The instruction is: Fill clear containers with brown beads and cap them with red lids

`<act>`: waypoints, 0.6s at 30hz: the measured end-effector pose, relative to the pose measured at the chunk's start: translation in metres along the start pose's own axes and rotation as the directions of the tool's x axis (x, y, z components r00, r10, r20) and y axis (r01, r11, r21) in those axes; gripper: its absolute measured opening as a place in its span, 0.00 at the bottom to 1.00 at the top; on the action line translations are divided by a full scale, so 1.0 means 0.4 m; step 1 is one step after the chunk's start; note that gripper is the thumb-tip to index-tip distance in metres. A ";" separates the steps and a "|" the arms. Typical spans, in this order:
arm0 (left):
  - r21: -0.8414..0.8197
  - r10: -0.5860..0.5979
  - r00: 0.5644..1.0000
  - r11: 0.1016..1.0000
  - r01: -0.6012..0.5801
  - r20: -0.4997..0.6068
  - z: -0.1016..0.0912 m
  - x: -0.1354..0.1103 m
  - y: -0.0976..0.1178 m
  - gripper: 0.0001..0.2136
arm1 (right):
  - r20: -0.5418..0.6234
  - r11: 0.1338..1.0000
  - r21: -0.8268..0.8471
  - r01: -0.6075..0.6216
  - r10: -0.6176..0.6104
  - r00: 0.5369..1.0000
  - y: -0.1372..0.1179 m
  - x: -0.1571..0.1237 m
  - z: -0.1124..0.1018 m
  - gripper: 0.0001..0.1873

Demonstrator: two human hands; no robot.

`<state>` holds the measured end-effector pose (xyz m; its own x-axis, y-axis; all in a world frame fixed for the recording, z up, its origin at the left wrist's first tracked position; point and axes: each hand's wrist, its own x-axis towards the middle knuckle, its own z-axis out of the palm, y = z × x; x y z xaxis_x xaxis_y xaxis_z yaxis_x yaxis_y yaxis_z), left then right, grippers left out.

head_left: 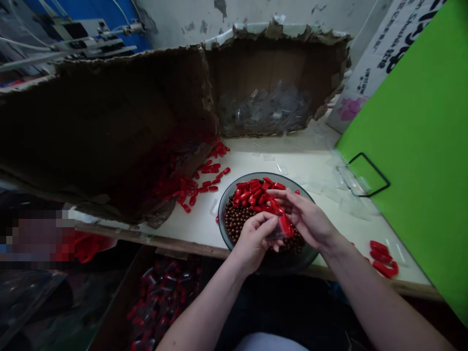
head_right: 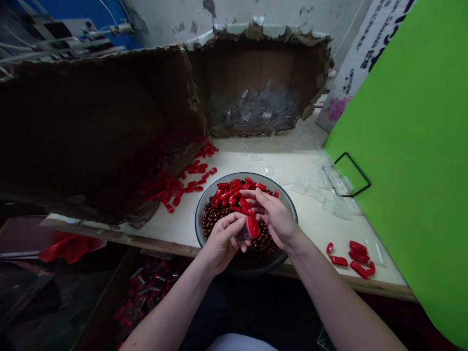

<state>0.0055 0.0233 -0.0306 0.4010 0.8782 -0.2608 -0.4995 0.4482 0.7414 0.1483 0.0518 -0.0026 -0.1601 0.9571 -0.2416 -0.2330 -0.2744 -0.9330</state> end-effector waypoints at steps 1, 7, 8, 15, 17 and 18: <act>-0.004 -0.020 1.000 1.000 0.020 -0.005 0.001 -0.001 0.000 0.13 | 0.042 0.997 0.068 -0.031 0.028 0.999 -0.010 0.010 -0.001 0.19; -0.002 -0.023 0.998 1.000 0.023 -0.058 0.000 -0.002 -0.007 0.13 | -0.075 0.992 0.087 0.095 -0.088 0.993 -0.031 0.021 -0.003 0.14; -0.003 -0.027 0.998 1.000 0.027 -0.055 0.002 -0.002 -0.010 0.13 | -0.071 0.995 0.047 0.084 -0.081 0.994 -0.026 0.020 -0.001 0.14; 0.120 0.017 0.993 0.993 -0.003 -0.117 0.042 0.001 -0.044 0.14 | -0.059 0.973 -0.175 0.147 -0.160 0.985 0.011 0.023 0.035 0.14; 0.188 0.067 0.983 0.982 -0.035 -0.168 0.051 0.001 -0.051 0.17 | -0.055 0.974 -0.171 0.151 -0.163 0.985 0.013 0.019 0.040 0.16; 0.218 0.089 0.978 0.975 -0.046 -0.190 0.055 0.000 -0.053 0.17 | -0.058 0.973 -0.169 0.157 -0.169 0.984 0.014 0.015 0.041 0.17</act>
<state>0.0329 0.0101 -0.0328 0.2020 0.9302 -0.3065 -0.3381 0.3600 0.8695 0.1303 0.0544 -0.0049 -0.0630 0.9934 -0.0956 -0.0898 -0.1010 -0.9908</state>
